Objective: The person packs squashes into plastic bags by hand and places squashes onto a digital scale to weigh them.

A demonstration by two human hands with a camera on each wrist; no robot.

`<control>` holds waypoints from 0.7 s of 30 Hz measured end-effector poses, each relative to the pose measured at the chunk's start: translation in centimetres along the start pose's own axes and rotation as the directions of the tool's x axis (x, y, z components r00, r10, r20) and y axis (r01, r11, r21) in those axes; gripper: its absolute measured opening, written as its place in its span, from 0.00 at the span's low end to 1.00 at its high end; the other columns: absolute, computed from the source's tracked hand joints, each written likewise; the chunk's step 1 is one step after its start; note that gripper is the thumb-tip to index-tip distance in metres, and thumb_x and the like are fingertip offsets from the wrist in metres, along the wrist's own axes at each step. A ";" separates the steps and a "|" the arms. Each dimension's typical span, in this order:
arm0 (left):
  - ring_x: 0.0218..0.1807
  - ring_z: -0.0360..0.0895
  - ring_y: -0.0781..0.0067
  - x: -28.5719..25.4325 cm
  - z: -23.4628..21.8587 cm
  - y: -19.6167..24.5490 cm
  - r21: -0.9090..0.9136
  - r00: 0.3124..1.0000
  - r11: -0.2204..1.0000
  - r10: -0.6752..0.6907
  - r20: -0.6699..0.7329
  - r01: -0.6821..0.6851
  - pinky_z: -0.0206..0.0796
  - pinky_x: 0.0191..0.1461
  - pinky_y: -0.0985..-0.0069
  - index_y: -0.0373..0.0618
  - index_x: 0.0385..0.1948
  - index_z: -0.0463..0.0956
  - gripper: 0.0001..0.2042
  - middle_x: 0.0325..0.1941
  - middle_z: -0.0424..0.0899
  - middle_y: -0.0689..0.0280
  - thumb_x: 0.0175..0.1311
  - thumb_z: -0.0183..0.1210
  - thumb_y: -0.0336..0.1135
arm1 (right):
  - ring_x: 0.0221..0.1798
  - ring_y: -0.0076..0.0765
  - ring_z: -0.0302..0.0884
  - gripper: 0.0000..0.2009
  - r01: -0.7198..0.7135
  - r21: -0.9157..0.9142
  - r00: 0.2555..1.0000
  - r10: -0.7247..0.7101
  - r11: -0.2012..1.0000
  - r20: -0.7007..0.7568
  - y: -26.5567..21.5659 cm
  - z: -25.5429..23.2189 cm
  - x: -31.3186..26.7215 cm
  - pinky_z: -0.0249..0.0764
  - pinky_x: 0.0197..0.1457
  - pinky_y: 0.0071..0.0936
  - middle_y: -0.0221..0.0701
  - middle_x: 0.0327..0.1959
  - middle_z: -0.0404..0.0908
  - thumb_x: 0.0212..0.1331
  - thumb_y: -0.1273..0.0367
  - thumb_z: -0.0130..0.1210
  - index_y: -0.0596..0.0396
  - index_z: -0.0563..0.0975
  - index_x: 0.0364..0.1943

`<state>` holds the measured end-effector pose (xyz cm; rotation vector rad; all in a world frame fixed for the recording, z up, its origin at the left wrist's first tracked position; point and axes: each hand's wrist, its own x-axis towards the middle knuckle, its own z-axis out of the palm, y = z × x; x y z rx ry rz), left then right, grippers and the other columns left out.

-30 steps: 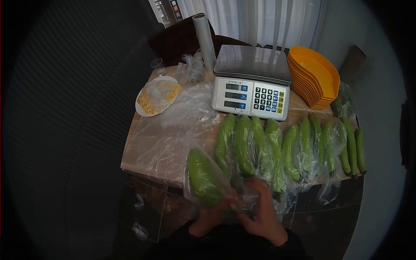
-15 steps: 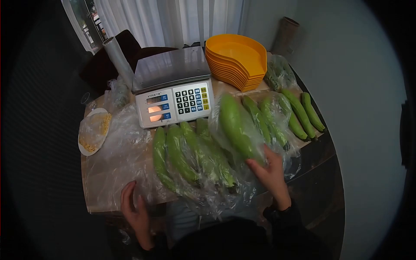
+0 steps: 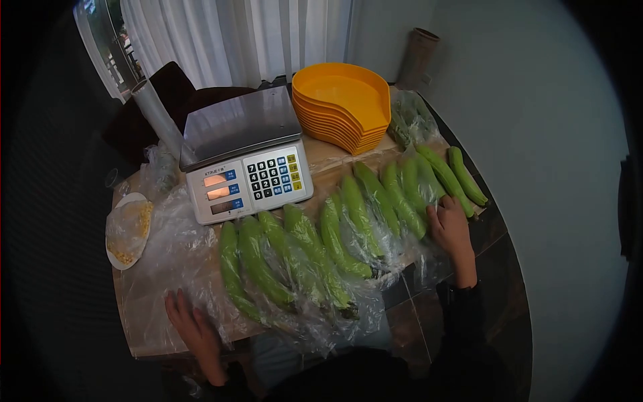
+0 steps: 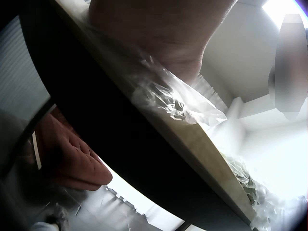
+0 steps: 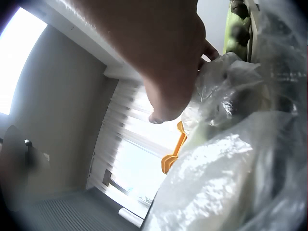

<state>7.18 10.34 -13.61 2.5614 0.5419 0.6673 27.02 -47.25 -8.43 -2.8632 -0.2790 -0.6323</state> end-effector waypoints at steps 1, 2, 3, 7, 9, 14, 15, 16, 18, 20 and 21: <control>0.87 0.56 0.35 -0.1 0.2 -0.5 0.004 1.000 1.000 0.004 0.001 -0.004 0.46 0.89 0.46 0.38 0.77 0.71 0.26 0.85 0.63 0.42 0.86 0.46 0.42 | 0.40 0.54 0.80 0.23 0.060 0.030 0.996 -0.058 0.998 -0.070 -0.1 -0.6 0.3 0.75 0.45 0.48 0.46 0.35 0.80 0.83 0.56 0.53 0.66 0.83 0.39; 0.86 0.59 0.35 -0.2 0.5 -1.0 -0.005 1.000 1.000 -0.002 -0.018 0.002 0.48 0.88 0.47 0.37 0.76 0.72 0.25 0.84 0.65 0.42 0.86 0.47 0.42 | 0.40 0.54 0.80 0.23 0.058 0.033 0.996 -0.055 0.998 -0.072 0.2 -0.8 0.7 0.75 0.45 0.48 0.46 0.35 0.80 0.83 0.56 0.53 0.66 0.83 0.39; 0.85 0.61 0.35 -0.4 0.7 -1.5 -0.015 0.999 1.000 -0.009 -0.036 0.009 0.50 0.87 0.48 0.36 0.74 0.73 0.24 0.83 0.67 0.42 0.86 0.47 0.41 | 0.42 0.51 0.81 0.23 -0.087 0.237 0.988 0.114 0.968 -0.101 0.7 -1.1 1.2 0.74 0.46 0.47 0.45 0.36 0.80 0.85 0.57 0.51 0.66 0.83 0.39; 0.82 0.65 0.37 -0.4 0.6 -0.7 -0.049 0.998 0.999 0.004 -0.062 -0.007 0.55 0.85 0.49 0.34 0.71 0.76 0.23 0.81 0.71 0.43 0.86 0.48 0.39 | 0.68 0.49 0.78 0.19 -0.221 0.381 0.974 0.221 0.898 0.046 0.5 0.1 4.9 0.71 0.70 0.41 0.46 0.64 0.81 0.86 0.60 0.48 0.63 0.81 0.60; 0.81 0.67 0.37 -0.3 0.5 -0.6 -0.029 0.998 1.000 0.000 -0.067 -0.002 0.57 0.84 0.50 0.33 0.69 0.77 0.21 0.80 0.72 0.43 0.85 0.49 0.38 | 0.78 0.52 0.74 0.21 -0.045 0.428 0.999 0.033 0.903 0.036 -0.1 2.7 5.1 0.67 0.80 0.40 0.48 0.75 0.76 0.86 0.61 0.48 0.61 0.78 0.70; 0.81 0.67 0.38 -0.4 0.3 -0.2 -0.053 0.998 0.998 -0.020 -0.067 0.016 0.57 0.84 0.50 0.32 0.67 0.78 0.20 0.79 0.72 0.43 0.85 0.50 0.37 | 0.89 0.57 0.56 0.29 -0.108 0.414 0.974 0.012 0.904 0.227 -1.7 4.2 5.1 0.55 0.89 0.41 0.51 0.90 0.54 0.86 0.62 0.47 0.59 0.62 0.84; 0.80 0.68 0.38 -0.4 0.3 -0.2 -0.061 0.998 0.998 -0.014 -0.061 0.010 0.58 0.84 0.51 0.33 0.66 0.79 0.20 0.79 0.72 0.43 0.85 0.51 0.37 | 0.89 0.60 0.57 0.29 -0.093 0.441 0.981 0.006 0.893 0.194 -1.5 4.1 5.0 0.56 0.89 0.42 0.51 0.89 0.57 0.85 0.61 0.48 0.60 0.64 0.83; 0.80 0.68 0.38 -0.3 0.3 -0.3 -0.065 0.998 0.998 -0.014 -0.064 0.010 0.58 0.84 0.51 0.33 0.66 0.79 0.20 0.79 0.72 0.43 0.85 0.51 0.37 | 0.89 0.60 0.57 0.29 -0.090 0.439 0.982 0.005 0.894 0.191 -1.3 3.7 5.0 0.56 0.89 0.42 0.51 0.89 0.57 0.85 0.61 0.48 0.60 0.64 0.83; 0.80 0.68 0.37 -0.4 0.4 -0.6 -0.061 0.998 0.998 -0.005 -0.055 0.002 0.58 0.83 0.51 0.33 0.66 0.79 0.19 0.78 0.73 0.43 0.84 0.52 0.37 | 0.77 0.61 0.76 0.24 0.035 0.340 0.984 -0.091 0.940 0.152 -0.7 2.3 5.0 0.72 0.78 0.44 0.56 0.75 0.76 0.83 0.63 0.51 0.63 0.74 0.75; 0.80 0.68 0.37 -0.5 0.5 -0.5 -0.075 0.999 0.997 -0.018 -0.051 0.014 0.58 0.83 0.51 0.34 0.66 0.79 0.19 0.78 0.73 0.43 0.84 0.52 0.37 | 0.66 0.62 0.82 0.21 -0.137 0.307 0.977 0.078 0.942 0.196 0.2 0.0 5.5 0.76 0.67 0.47 0.55 0.64 0.82 0.82 0.64 0.53 0.64 0.78 0.68; 0.80 0.68 0.37 -0.5 0.4 -0.4 -0.087 0.999 0.996 -0.025 -0.045 0.021 0.59 0.83 0.51 0.34 0.66 0.80 0.19 0.78 0.73 0.43 0.84 0.53 0.37 | 0.55 0.63 0.87 0.17 -0.310 0.269 0.940 0.251 0.912 0.232 0.9 -0.8 5.6 0.81 0.57 0.49 0.55 0.53 0.88 0.80 0.66 0.55 0.65 0.82 0.62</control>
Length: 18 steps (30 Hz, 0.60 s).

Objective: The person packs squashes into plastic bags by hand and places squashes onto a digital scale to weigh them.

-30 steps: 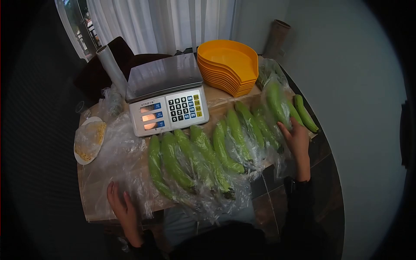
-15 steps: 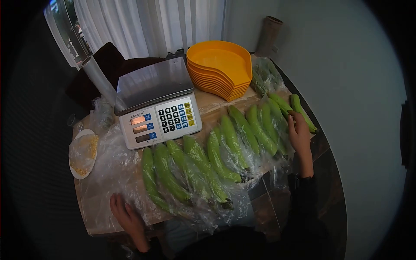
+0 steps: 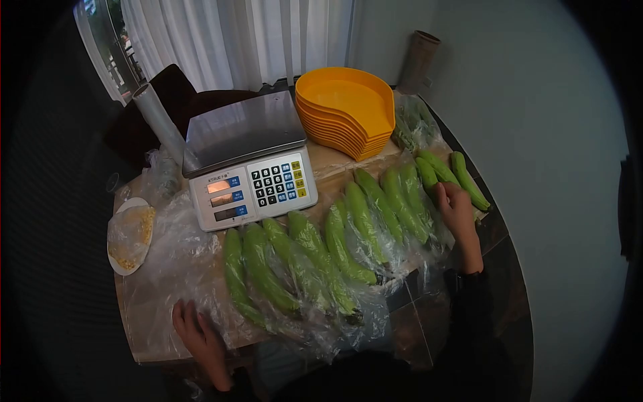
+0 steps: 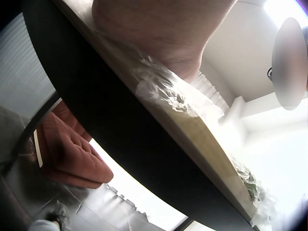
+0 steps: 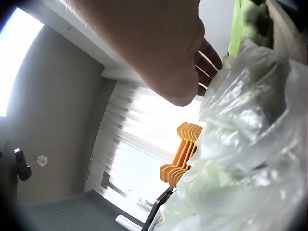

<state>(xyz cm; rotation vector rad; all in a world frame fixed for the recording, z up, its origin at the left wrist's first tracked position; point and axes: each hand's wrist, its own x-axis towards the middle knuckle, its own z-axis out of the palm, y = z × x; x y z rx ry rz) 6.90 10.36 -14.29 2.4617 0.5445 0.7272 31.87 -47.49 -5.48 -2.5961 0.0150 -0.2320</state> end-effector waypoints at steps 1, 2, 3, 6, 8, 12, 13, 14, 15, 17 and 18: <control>0.80 0.68 0.37 -0.1 -0.1 0.0 0.002 1.000 1.000 -0.002 0.001 0.002 0.59 0.83 0.51 0.34 0.66 0.80 0.19 0.78 0.73 0.43 0.84 0.53 0.37 | 0.40 0.64 0.86 0.14 0.117 -0.014 0.960 -0.117 0.993 -0.253 2.0 1.0 0.3 0.78 0.45 0.54 0.52 0.40 0.87 0.76 0.66 0.59 0.66 0.83 0.51; 0.79 0.68 0.37 -0.1 -0.1 0.1 -0.009 1.000 1.000 -0.002 -0.006 0.002 0.59 0.83 0.50 0.34 0.65 0.80 0.19 0.77 0.73 0.43 0.83 0.53 0.37 | 0.40 0.64 0.86 0.14 0.117 -0.015 0.960 -0.117 0.993 -0.253 2.4 1.3 0.2 0.78 0.45 0.54 0.52 0.40 0.87 0.76 0.66 0.59 0.66 0.83 0.51; 0.79 0.68 0.37 -0.1 0.0 0.2 -0.022 1.000 1.000 0.000 -0.015 -0.001 0.59 0.82 0.50 0.34 0.65 0.80 0.19 0.77 0.73 0.43 0.83 0.53 0.37 | 0.44 0.63 0.87 0.15 0.051 -0.129 0.974 -0.078 0.990 -0.213 2.8 1.5 0.0 0.80 0.48 0.53 0.52 0.41 0.88 0.75 0.64 0.62 0.65 0.84 0.51; 0.80 0.68 0.37 0.0 0.2 -0.1 0.004 1.000 1.000 0.013 -0.019 -0.013 0.59 0.83 0.50 0.34 0.64 0.80 0.19 0.77 0.73 0.44 0.83 0.53 0.37 | 0.47 0.65 0.88 0.19 -0.018 -0.303 0.981 -0.041 0.953 -0.187 4.0 2.9 -0.3 0.81 0.51 0.54 0.54 0.42 0.88 0.70 0.59 0.66 0.64 0.84 0.50; 0.80 0.68 0.37 -0.1 0.0 0.3 0.007 1.000 1.000 0.004 -0.016 -0.004 0.59 0.83 0.50 0.34 0.64 0.81 0.19 0.77 0.73 0.44 0.83 0.54 0.37 | 0.48 0.68 0.87 0.21 -0.023 -0.358 0.981 -0.047 0.933 -0.187 4.8 3.5 -0.2 0.80 0.51 0.57 0.55 0.42 0.88 0.67 0.57 0.68 0.64 0.83 0.48; 0.80 0.68 0.37 -0.1 0.1 0.3 0.057 0.999 0.998 0.014 -0.029 -0.012 0.59 0.83 0.49 0.35 0.63 0.81 0.18 0.78 0.73 0.44 0.80 0.57 0.36 | 0.51 0.70 0.88 0.24 -0.168 -0.204 0.979 0.139 0.964 -0.146 2.9 0.9 -0.4 0.81 0.53 0.55 0.60 0.45 0.88 0.68 0.54 0.66 0.66 0.83 0.52; 0.80 0.68 0.37 -0.1 -0.1 0.6 0.069 0.998 0.997 -0.024 -0.052 0.027 0.59 0.83 0.49 0.35 0.63 0.81 0.18 0.78 0.73 0.44 0.80 0.57 0.36 | 0.45 0.64 0.89 0.25 -0.127 -0.166 0.975 0.093 0.978 -0.202 4.4 0.4 -0.5 0.82 0.49 0.51 0.55 0.41 0.89 0.70 0.52 0.64 0.66 0.83 0.51; 0.80 0.68 0.36 0.1 -0.2 1.1 0.059 0.999 0.998 -0.003 -0.039 0.005 0.60 0.83 0.48 0.35 0.63 0.81 0.18 0.78 0.74 0.44 0.78 0.58 0.35 | 0.40 0.57 0.90 0.26 -0.078 -0.125 0.966 0.044 0.989 -0.254 5.5 0.3 -0.1 0.82 0.45 0.47 0.51 0.38 0.89 0.72 0.51 0.63 0.65 0.84 0.51; 0.80 0.68 0.36 0.1 -0.5 1.3 0.050 0.999 0.999 0.018 -0.028 -0.017 0.61 0.82 0.48 0.36 0.63 0.82 0.18 0.78 0.74 0.45 0.77 0.60 0.35 | 0.37 0.47 0.87 0.25 -0.177 0.099 0.962 0.194 0.979 -0.194 2.4 -0.4 -0.5 0.80 0.43 0.41 0.43 0.36 0.88 0.75 0.51 0.61 0.64 0.84 0.51; 0.79 0.69 0.35 0.3 -0.5 1.1 0.072 0.998 0.997 0.011 -0.065 -0.006 0.62 0.81 0.47 0.37 0.62 0.82 0.18 0.77 0.74 0.45 0.74 0.62 0.33 | 0.34 0.29 0.81 0.22 -0.145 0.537 0.988 0.151 0.831 0.033 -3.4 -2.5 -0.1 0.76 0.41 0.31 0.31 0.34 0.84 0.79 0.52 0.58 0.61 0.83 0.51; 0.79 0.69 0.35 0.4 -0.5 1.4 0.046 0.999 0.999 0.010 -0.052 -0.008 0.63 0.81 0.47 0.37 0.62 0.82 0.19 0.77 0.75 0.45 0.73 0.63 0.33 | 0.35 0.22 0.77 0.20 -0.051 0.740 0.992 -0.049 0.671 0.113 -4.8 -2.9 0.0 0.74 0.41 0.27 0.26 0.35 0.82 0.81 0.53 0.57 0.60 0.83 0.51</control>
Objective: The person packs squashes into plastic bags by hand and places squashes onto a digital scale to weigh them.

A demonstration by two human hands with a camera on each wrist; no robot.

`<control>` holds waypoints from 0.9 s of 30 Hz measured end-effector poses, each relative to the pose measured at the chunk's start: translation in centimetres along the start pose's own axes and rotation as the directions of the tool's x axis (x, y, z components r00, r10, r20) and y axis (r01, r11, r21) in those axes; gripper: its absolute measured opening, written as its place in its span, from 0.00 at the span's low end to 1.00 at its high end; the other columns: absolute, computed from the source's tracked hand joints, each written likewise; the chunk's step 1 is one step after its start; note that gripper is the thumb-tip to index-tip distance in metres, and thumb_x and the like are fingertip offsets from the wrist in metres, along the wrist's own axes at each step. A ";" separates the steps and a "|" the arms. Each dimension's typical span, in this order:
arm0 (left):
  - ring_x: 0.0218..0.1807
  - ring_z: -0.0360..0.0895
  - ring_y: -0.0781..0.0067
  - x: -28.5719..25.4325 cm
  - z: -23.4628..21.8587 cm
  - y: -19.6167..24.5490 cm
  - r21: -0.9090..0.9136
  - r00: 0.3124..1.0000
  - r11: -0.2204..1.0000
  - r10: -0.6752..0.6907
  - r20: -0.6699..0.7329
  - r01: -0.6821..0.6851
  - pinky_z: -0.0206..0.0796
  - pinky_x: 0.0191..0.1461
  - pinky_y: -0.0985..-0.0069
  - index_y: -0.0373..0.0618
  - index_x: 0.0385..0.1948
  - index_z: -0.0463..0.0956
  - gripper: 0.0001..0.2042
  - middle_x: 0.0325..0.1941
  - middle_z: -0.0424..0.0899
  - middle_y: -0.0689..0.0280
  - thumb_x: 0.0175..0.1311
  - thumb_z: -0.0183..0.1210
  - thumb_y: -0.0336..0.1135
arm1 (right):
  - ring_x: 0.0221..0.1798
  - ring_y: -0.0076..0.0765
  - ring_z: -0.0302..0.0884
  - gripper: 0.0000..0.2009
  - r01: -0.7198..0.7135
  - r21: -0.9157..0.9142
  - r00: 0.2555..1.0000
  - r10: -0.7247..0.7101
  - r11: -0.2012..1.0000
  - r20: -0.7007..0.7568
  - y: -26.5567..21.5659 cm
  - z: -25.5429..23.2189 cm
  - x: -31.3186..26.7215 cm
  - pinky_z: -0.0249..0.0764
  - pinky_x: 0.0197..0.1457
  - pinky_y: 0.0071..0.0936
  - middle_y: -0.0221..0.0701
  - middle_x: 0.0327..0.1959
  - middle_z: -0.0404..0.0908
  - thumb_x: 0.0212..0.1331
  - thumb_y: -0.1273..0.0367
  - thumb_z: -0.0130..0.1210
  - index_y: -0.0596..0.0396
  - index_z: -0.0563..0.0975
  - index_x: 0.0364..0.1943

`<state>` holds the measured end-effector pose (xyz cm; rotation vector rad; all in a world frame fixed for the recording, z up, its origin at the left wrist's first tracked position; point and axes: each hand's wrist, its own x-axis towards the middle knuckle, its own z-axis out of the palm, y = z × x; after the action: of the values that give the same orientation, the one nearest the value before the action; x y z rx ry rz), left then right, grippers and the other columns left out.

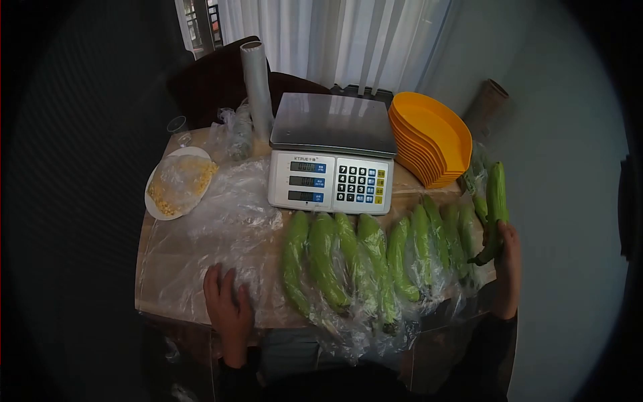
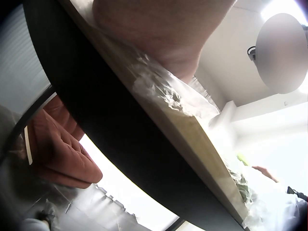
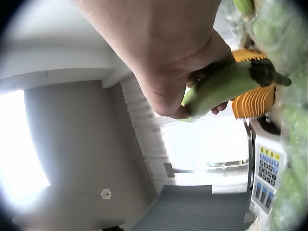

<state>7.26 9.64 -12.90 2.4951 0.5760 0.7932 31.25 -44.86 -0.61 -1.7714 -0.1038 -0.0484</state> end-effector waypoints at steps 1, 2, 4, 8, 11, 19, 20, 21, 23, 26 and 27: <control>0.79 0.69 0.35 0.0 -0.1 0.2 -0.027 1.000 1.000 0.004 0.018 -0.003 0.64 0.80 0.47 0.38 0.62 0.82 0.19 0.76 0.75 0.45 0.72 0.64 0.33 | 0.38 0.22 0.79 0.19 0.014 0.129 0.997 -0.023 0.992 0.067 -2.4 3.1 0.4 0.74 0.44 0.26 0.28 0.38 0.83 0.81 0.54 0.56 0.59 0.82 0.53; 0.79 0.69 0.35 -0.1 -0.1 0.1 -0.019 1.000 1.000 0.002 0.012 -0.002 0.64 0.80 0.47 0.38 0.62 0.82 0.19 0.76 0.75 0.45 0.72 0.64 0.33 | 0.39 0.21 0.79 0.19 0.054 0.105 0.984 -0.071 0.993 0.164 -4.5 5.7 1.3 0.73 0.45 0.25 0.28 0.38 0.84 0.81 0.55 0.57 0.60 0.83 0.54; 0.79 0.69 0.34 -0.1 0.2 -0.3 -0.019 1.000 1.000 0.017 0.006 -0.017 0.64 0.80 0.47 0.37 0.62 0.83 0.19 0.76 0.75 0.45 0.72 0.65 0.33 | 0.41 0.22 0.80 0.19 0.152 -0.025 0.953 -0.139 0.988 0.269 -7.7 11.0 4.2 0.75 0.46 0.25 0.29 0.39 0.85 0.80 0.57 0.60 0.61 0.83 0.57; 0.79 0.69 0.34 0.0 -0.1 -0.1 -0.017 0.999 0.999 0.033 -0.012 -0.033 0.65 0.79 0.46 0.37 0.61 0.83 0.19 0.75 0.76 0.45 0.72 0.65 0.34 | 0.49 0.42 0.87 0.21 0.621 -0.438 0.783 -0.503 0.650 0.366 -10.5 22.0 12.4 0.80 0.56 0.38 0.39 0.46 0.88 0.74 0.61 0.67 0.63 0.81 0.62; 0.79 0.69 0.34 -0.2 0.1 -0.1 -0.010 0.999 1.000 0.029 -0.020 -0.029 0.65 0.79 0.45 0.37 0.60 0.83 0.19 0.74 0.76 0.44 0.71 0.66 0.36 | 0.58 0.58 0.86 0.21 0.662 -0.676 0.740 -0.426 0.323 0.521 -12.1 28.8 17.4 0.80 0.65 0.48 0.49 0.55 0.88 0.70 0.62 0.68 0.62 0.82 0.61; 0.78 0.70 0.32 0.0 0.0 -0.3 -0.040 0.998 0.998 0.039 -0.052 -0.041 0.67 0.78 0.44 0.37 0.58 0.84 0.19 0.72 0.77 0.44 0.71 0.67 0.38 | 0.59 0.60 0.85 0.19 0.644 -0.716 0.736 -0.474 0.269 0.483 -7.0 36.2 22.0 0.79 0.65 0.54 0.49 0.53 0.88 0.70 0.60 0.66 0.59 0.83 0.57; 0.78 0.70 0.32 0.0 0.2 -0.2 -0.041 0.998 0.999 0.033 -0.056 -0.035 0.67 0.78 0.44 0.37 0.58 0.84 0.19 0.72 0.77 0.44 0.71 0.67 0.38 | 0.59 0.61 0.85 0.19 0.616 -0.735 0.760 -0.461 0.284 0.459 -7.0 36.3 21.5 0.80 0.65 0.54 0.49 0.52 0.88 0.70 0.60 0.66 0.59 0.83 0.57; 0.78 0.70 0.32 -0.1 0.2 -0.3 -0.041 0.998 0.999 0.028 -0.056 -0.031 0.67 0.78 0.44 0.37 0.58 0.84 0.19 0.72 0.77 0.44 0.71 0.67 0.38 | 0.59 0.62 0.85 0.19 0.582 -0.754 0.788 -0.443 0.305 0.428 -6.9 36.4 21.0 0.80 0.65 0.54 0.49 0.52 0.87 0.70 0.60 0.66 0.59 0.83 0.56; 0.78 0.70 0.32 0.2 0.2 -0.3 -0.036 0.998 0.998 0.044 -0.047 -0.046 0.67 0.78 0.45 0.37 0.58 0.84 0.19 0.72 0.77 0.44 0.71 0.67 0.38 | 0.59 0.62 0.84 0.20 0.582 -0.756 0.786 -0.448 0.301 0.426 -6.7 36.4 20.9 0.79 0.65 0.54 0.50 0.53 0.87 0.70 0.60 0.66 0.60 0.84 0.57; 0.78 0.70 0.34 -0.1 0.3 -0.3 -0.026 0.998 0.999 0.045 -0.037 -0.046 0.67 0.78 0.45 0.37 0.57 0.85 0.18 0.72 0.78 0.45 0.70 0.67 0.37 | 0.60 0.61 0.83 0.21 0.631 -0.720 0.734 -0.524 0.289 0.433 -5.8 35.0 21.4 0.80 0.64 0.53 0.49 0.54 0.86 0.71 0.59 0.66 0.60 0.83 0.58; 0.78 0.70 0.35 -0.2 0.2 -0.3 -0.028 0.998 0.999 0.045 -0.043 -0.046 0.67 0.78 0.46 0.37 0.56 0.85 0.18 0.72 0.78 0.45 0.70 0.67 0.37 | 0.60 0.60 0.83 0.22 0.682 -0.680 0.671 -0.600 0.269 0.436 -5.3 34.4 21.6 0.80 0.62 0.53 0.47 0.54 0.85 0.72 0.58 0.65 0.60 0.83 0.60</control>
<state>7.22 9.73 -13.30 2.4785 0.5207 0.8674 51.33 -9.14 -0.44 -2.5465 -1.0593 -0.7403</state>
